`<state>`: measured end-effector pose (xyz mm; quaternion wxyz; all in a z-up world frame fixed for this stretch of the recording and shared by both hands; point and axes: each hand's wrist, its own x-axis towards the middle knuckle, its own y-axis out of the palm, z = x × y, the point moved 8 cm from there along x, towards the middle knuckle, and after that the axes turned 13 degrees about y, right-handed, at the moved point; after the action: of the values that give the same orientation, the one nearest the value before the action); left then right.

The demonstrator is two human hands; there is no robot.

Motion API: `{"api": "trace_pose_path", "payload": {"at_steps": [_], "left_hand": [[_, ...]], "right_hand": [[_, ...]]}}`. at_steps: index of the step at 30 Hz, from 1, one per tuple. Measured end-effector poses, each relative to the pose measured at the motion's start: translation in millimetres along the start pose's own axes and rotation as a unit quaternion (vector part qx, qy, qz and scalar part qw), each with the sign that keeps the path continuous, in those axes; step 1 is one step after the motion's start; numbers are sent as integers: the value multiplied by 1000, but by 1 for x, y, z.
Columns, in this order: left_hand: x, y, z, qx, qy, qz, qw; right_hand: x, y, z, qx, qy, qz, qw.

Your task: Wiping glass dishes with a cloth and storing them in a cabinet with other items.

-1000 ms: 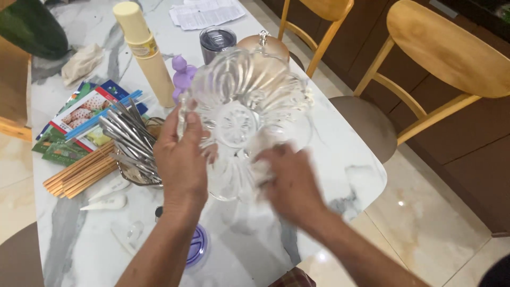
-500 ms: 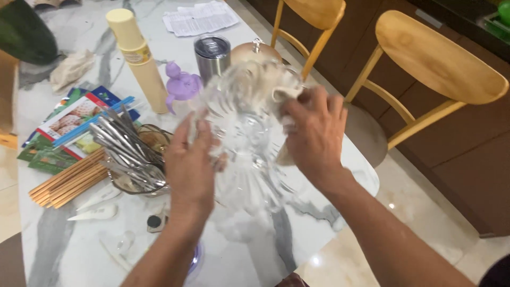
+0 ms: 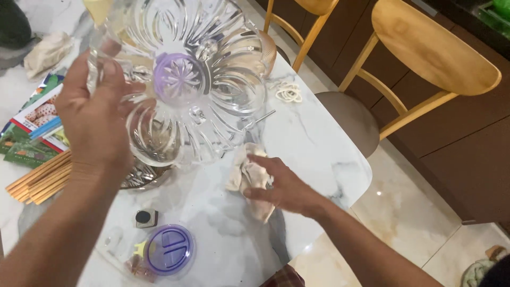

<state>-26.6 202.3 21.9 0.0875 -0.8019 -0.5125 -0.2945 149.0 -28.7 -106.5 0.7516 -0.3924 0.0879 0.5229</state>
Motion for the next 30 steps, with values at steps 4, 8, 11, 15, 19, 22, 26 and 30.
{"api": "trace_pose_path", "payload": {"at_steps": [4,8,11,15,19,22,26,30], "left_hand": [[2,5,-10,-64,-43,31,997],[-6,36,-5,-89,-125,30,988],[-21,69,12,-59,-170,89,980],[-45,121,39,-183,-196,178,947],[-101,137,76,39,-120,214,969],[-163,141,29,407,296,216,836],[-215,138,104,342,226,359,839],[-171,130,98,236,-89,273,929]], "right_hand": [[3,-9,15,407,-24,175,896],[-16,-38,40,426,-79,142,890],[-31,-54,19,434,-10,58,899],[-56,-85,-33,433,19,-51,900],[-85,-110,-97,465,92,-140,869],[-110,-116,-121,469,180,-214,838],[-122,-114,-144,475,243,-235,813],[-123,-108,-158,476,261,-223,809]]}}
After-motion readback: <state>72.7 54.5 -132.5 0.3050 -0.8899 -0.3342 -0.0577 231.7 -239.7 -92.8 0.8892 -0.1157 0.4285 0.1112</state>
